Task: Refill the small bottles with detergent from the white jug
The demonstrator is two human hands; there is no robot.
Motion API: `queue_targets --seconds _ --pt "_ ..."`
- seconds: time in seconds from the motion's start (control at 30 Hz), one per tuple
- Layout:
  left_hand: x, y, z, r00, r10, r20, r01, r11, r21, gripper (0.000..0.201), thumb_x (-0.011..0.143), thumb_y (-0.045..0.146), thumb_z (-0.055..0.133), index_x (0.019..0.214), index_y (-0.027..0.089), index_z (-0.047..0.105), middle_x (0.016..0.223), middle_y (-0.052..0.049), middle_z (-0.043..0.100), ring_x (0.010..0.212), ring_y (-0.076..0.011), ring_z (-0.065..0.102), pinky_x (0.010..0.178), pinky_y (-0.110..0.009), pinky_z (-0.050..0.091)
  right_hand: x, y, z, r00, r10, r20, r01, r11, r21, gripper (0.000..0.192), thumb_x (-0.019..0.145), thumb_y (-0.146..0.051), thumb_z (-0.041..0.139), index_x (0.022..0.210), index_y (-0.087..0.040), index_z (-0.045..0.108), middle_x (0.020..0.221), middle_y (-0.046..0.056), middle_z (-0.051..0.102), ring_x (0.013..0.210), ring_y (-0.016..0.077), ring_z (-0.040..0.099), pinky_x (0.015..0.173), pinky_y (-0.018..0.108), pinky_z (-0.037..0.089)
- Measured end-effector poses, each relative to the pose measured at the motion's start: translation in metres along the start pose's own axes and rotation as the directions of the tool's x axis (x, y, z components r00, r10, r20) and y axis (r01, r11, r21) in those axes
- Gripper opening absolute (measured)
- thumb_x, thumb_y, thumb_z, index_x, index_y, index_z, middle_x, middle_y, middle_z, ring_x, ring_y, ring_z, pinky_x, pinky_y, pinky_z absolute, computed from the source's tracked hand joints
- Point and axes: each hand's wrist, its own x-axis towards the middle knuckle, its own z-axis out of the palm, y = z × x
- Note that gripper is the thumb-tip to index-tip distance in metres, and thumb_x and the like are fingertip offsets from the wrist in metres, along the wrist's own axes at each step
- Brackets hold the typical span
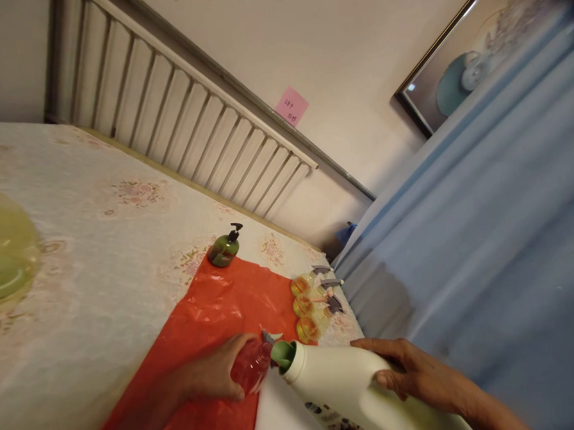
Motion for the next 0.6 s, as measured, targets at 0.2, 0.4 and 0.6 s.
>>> queue_targets --seconds 0.2,0.4,0.6 --pt "-0.0020 0.0046 -0.0008 1.000 0.007 -0.018 -0.006 1.000 0.023 0.088 0.058 0.026 0.071 0.142 0.024 0.042 0.148 -0.007 0.050 0.134 -0.0317 0.048 0.105 -0.035 0.046 0.0008 0.0002 -0.0016 0.999 0.035 -0.017 -0.035 0.999 -0.014 0.058 0.086 -0.057 0.061 0.135 -0.026 0.058 0.096 0.004 0.065 0.070 0.0132 0.050 0.054 0.020 0.042" --pt "-0.0014 0.0016 -0.0007 1.000 0.011 -0.011 -0.011 1.000 0.013 0.087 0.058 0.028 0.071 0.140 0.029 0.043 0.146 -0.004 0.052 0.132 -0.0326 0.050 0.100 -0.034 0.049 0.0019 -0.0010 -0.0026 0.999 0.032 -0.004 -0.032 0.999 -0.019 0.057 0.088 -0.055 0.061 0.137 -0.026 0.057 0.094 0.004 0.065 0.069 0.0128 0.050 0.054 0.020 0.042" --pt "-0.0020 0.0022 0.0002 1.000 0.023 -0.019 -0.023 1.000 0.004 0.086 0.060 0.025 0.068 0.142 0.025 0.042 0.147 -0.006 0.051 0.134 -0.0320 0.048 0.105 -0.036 0.046 0.0028 -0.0088 -0.0038 1.000 0.015 0.015 -0.015 1.000 -0.004 0.057 0.087 -0.056 0.061 0.134 -0.025 0.059 0.095 0.004 0.065 0.069 0.0128 0.050 0.054 0.019 0.040"
